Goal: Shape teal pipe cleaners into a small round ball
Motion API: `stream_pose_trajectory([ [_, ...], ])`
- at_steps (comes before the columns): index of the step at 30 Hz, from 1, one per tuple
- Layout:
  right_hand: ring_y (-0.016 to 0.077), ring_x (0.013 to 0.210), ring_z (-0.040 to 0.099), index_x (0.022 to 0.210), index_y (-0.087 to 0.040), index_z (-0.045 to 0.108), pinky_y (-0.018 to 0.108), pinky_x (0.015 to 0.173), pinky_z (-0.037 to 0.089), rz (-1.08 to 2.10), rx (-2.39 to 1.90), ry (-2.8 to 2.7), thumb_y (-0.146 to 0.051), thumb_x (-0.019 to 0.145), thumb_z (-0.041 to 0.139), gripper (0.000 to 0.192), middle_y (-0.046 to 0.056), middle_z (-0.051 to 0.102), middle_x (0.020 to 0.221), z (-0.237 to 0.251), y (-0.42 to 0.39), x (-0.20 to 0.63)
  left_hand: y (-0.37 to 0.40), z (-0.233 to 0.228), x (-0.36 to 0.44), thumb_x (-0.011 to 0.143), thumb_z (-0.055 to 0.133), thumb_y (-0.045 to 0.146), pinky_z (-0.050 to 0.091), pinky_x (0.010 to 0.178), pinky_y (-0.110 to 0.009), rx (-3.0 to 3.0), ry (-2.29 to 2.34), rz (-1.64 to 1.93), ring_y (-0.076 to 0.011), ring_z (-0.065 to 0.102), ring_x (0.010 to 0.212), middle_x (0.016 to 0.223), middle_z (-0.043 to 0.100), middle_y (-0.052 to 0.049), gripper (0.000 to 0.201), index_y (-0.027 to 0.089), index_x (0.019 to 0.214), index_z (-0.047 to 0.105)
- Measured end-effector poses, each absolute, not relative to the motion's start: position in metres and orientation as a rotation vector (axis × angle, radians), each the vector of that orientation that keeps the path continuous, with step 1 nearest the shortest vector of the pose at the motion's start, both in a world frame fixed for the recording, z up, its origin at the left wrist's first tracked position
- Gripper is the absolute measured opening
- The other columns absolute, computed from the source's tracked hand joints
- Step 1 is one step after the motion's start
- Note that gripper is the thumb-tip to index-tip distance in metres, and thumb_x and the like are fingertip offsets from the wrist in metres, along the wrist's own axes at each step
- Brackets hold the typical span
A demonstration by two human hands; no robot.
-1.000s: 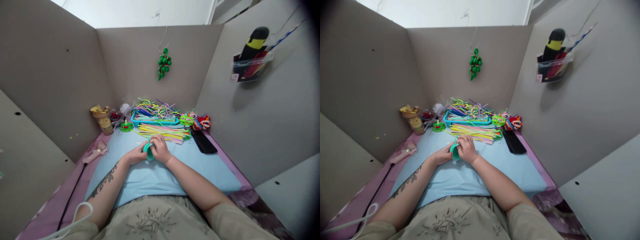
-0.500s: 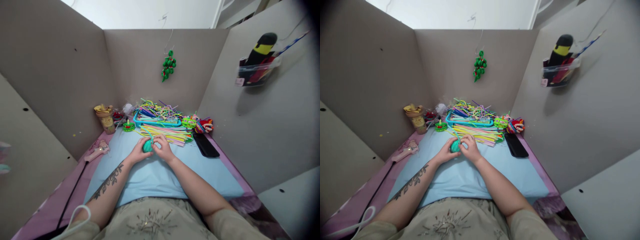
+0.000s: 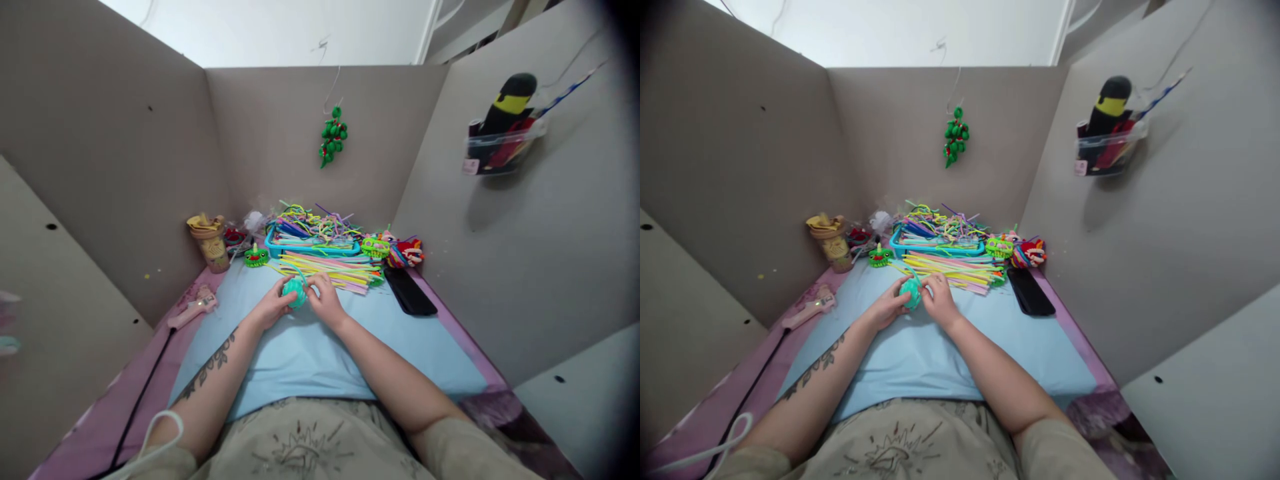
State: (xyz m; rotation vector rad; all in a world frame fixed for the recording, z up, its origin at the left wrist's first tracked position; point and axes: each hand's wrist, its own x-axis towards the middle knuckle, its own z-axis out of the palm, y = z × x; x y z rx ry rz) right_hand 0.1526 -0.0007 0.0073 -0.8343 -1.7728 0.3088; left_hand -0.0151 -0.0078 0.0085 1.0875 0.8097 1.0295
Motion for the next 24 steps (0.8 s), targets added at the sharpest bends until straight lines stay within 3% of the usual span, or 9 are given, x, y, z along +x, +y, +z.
stream_pose_trajectory([
  [7, 0.0169, 0.078, 0.049, 0.073, -0.02, 0.051, 0.03, 0.073, 0.04, 0.512, -0.932, -1.642, -0.02, 0.077, 0.051, 0.004, 0.001, 0.052, 0.076, 0.006, -0.001, 0.148, -0.001, 0.005, -0.014, 0.06, 0.077, 0.033, 0.044, 0.087, -0.03, 1.473, 0.979, 1.227, -0.021, 0.054, 0.102, 0.115, 0.056, -0.007, 0.068, 0.018, 0.121, 0.049],
  [12, 0.0149, 0.073, 0.048, 0.072, -0.02, 0.049, 0.028, 0.071, 0.04, 0.667, -0.939, -1.553, -0.019, 0.072, 0.051, 0.002, -0.001, 0.051, 0.072, 0.001, 0.004, 0.145, 0.001, 0.002, -0.016, 0.057, 0.077, 0.035, 0.044, 0.088, -0.034, 1.658, 1.102, 1.248, -0.0248, 0.054, 0.104, 0.113, 0.056, -0.009, 0.066, 0.017, 0.116, 0.053],
  [18, 0.0161, 0.085, 0.054, 0.1, -0.02, 0.053, 0.029, 0.075, 0.044, 0.9, -0.894, -1.301, -0.029, 0.068, 0.063, 0.034, 0.005, 0.06, 0.099, -0.002, 0.013, 0.146, 0.001, 0.003, -0.014, 0.066, 0.071, 0.035, 0.043, 0.091, -0.035, 1.506, 0.969, 1.311, -0.0232, 0.053, 0.107, 0.122, 0.052, -0.009, 0.063, 0.019, 0.121, 0.046],
  [24, 0.0129, 0.064, 0.053, 0.077, -0.017, 0.064, 0.025, 0.061, 0.04, 1.413, -0.763, -1.266, -0.039, 0.063, 0.071, 0.028, 0.001, 0.063, 0.072, -0.001, 0.01, 0.143, 0.002, -0.002, -0.011, 0.069, 0.069, 0.036, 0.044, 0.09, -0.033, 1.456, 0.94, 1.339, -0.0211, 0.052, 0.108, 0.123, 0.05, -0.01, 0.06, 0.019, 0.12, 0.041],
])
